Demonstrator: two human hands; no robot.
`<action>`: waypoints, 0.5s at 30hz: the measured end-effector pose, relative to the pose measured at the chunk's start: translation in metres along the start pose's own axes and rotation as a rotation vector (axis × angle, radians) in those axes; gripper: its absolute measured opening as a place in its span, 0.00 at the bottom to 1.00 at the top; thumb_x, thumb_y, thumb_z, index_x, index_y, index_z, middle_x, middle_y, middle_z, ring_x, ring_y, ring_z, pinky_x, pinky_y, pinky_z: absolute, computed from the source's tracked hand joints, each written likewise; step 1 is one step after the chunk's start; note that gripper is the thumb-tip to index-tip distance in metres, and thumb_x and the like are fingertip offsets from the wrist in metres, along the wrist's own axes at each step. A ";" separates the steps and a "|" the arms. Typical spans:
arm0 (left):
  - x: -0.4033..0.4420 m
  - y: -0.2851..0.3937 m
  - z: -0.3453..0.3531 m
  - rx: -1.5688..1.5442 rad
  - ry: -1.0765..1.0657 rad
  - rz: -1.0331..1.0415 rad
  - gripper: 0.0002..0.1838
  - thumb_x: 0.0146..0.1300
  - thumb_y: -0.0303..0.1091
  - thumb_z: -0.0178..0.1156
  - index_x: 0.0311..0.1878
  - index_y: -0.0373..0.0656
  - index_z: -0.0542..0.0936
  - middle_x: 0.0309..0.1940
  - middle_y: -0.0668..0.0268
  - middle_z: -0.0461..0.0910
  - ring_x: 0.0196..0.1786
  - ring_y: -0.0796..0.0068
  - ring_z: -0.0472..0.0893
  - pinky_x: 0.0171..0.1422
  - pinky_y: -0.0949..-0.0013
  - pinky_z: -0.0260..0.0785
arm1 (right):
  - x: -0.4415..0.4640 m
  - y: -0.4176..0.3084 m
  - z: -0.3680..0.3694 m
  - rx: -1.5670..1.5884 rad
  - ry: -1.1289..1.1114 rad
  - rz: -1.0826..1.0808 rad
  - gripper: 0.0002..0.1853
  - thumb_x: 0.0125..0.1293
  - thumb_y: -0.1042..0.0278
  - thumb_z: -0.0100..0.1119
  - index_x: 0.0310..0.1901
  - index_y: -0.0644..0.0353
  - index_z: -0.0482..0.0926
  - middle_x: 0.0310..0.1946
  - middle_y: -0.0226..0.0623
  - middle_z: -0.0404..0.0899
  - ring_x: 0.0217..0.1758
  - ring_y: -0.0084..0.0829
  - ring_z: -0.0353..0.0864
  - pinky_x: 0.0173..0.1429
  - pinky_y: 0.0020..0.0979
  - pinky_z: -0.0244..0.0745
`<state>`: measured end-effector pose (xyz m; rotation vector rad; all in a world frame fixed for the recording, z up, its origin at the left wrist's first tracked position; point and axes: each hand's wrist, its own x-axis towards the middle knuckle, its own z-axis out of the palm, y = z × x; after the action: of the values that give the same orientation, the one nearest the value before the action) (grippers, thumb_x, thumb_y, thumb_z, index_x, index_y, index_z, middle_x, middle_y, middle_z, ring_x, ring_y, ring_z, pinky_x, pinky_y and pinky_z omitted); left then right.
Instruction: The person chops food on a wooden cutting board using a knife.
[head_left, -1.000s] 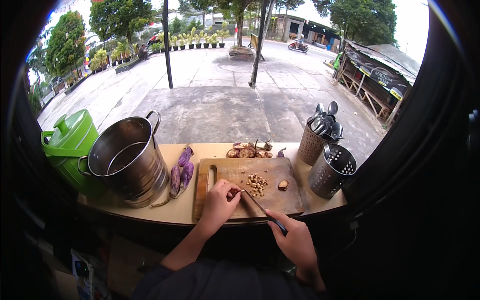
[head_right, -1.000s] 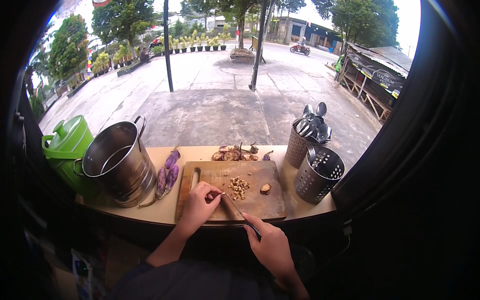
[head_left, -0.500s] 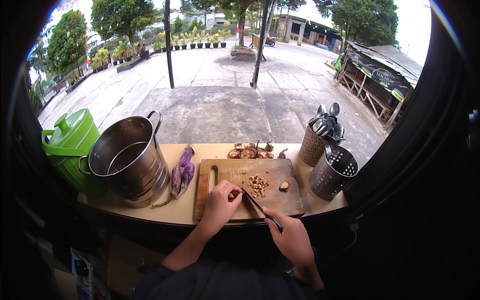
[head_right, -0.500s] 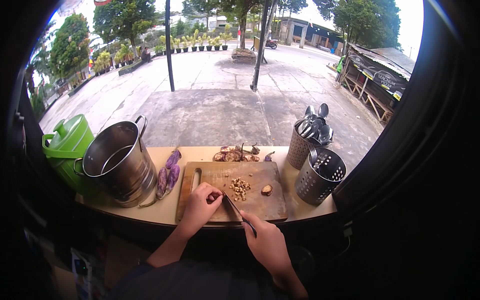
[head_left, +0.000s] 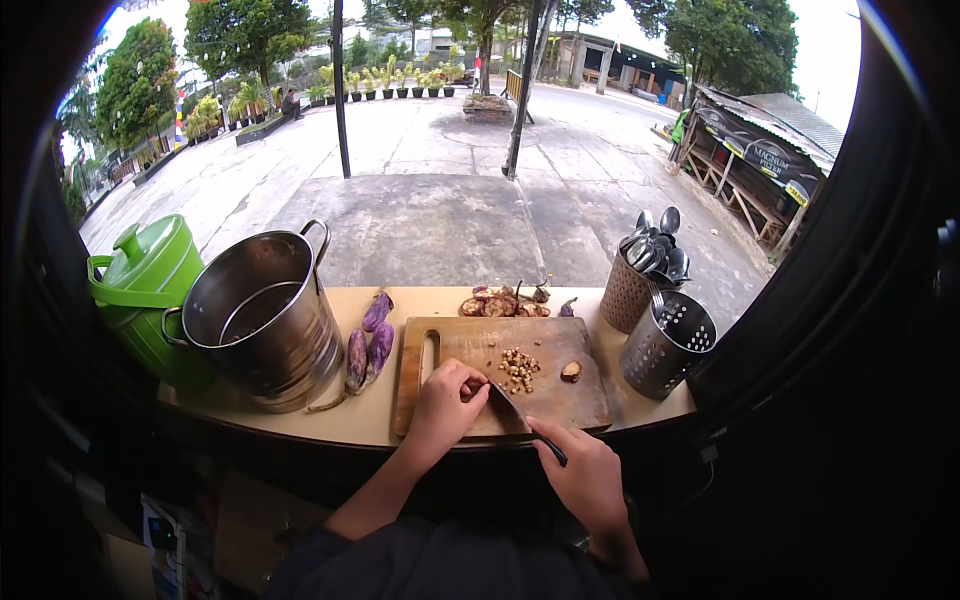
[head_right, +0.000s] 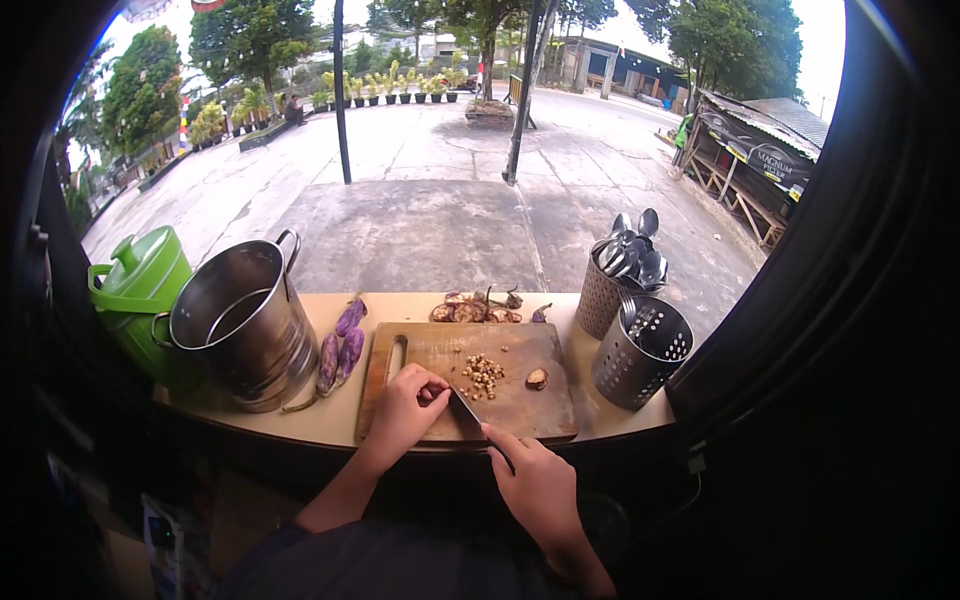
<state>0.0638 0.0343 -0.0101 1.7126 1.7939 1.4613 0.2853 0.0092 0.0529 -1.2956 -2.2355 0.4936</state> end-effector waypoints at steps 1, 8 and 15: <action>0.000 0.001 -0.001 -0.008 -0.014 -0.008 0.05 0.62 0.24 0.70 0.40 0.37 0.86 0.36 0.61 0.81 0.35 0.70 0.85 0.42 0.69 0.79 | 0.000 -0.001 0.001 0.010 0.005 0.011 0.15 0.69 0.65 0.68 0.57 0.49 0.86 0.44 0.44 0.89 0.44 0.46 0.89 0.47 0.39 0.83; 0.001 -0.006 -0.002 -0.059 0.002 0.033 0.07 0.62 0.22 0.69 0.43 0.36 0.86 0.37 0.60 0.81 0.36 0.71 0.84 0.43 0.70 0.78 | -0.002 0.004 0.004 0.171 0.055 -0.011 0.16 0.69 0.68 0.69 0.57 0.54 0.87 0.46 0.47 0.89 0.47 0.46 0.90 0.49 0.36 0.83; 0.001 -0.004 -0.002 -0.031 0.004 0.003 0.06 0.61 0.23 0.70 0.42 0.36 0.86 0.36 0.61 0.81 0.35 0.71 0.84 0.43 0.69 0.78 | -0.003 0.005 0.006 0.202 0.043 0.002 0.16 0.69 0.69 0.69 0.57 0.55 0.86 0.46 0.49 0.89 0.49 0.48 0.89 0.51 0.36 0.83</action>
<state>0.0594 0.0354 -0.0116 1.6994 1.7624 1.4870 0.2865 0.0087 0.0445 -1.1928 -2.0892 0.6675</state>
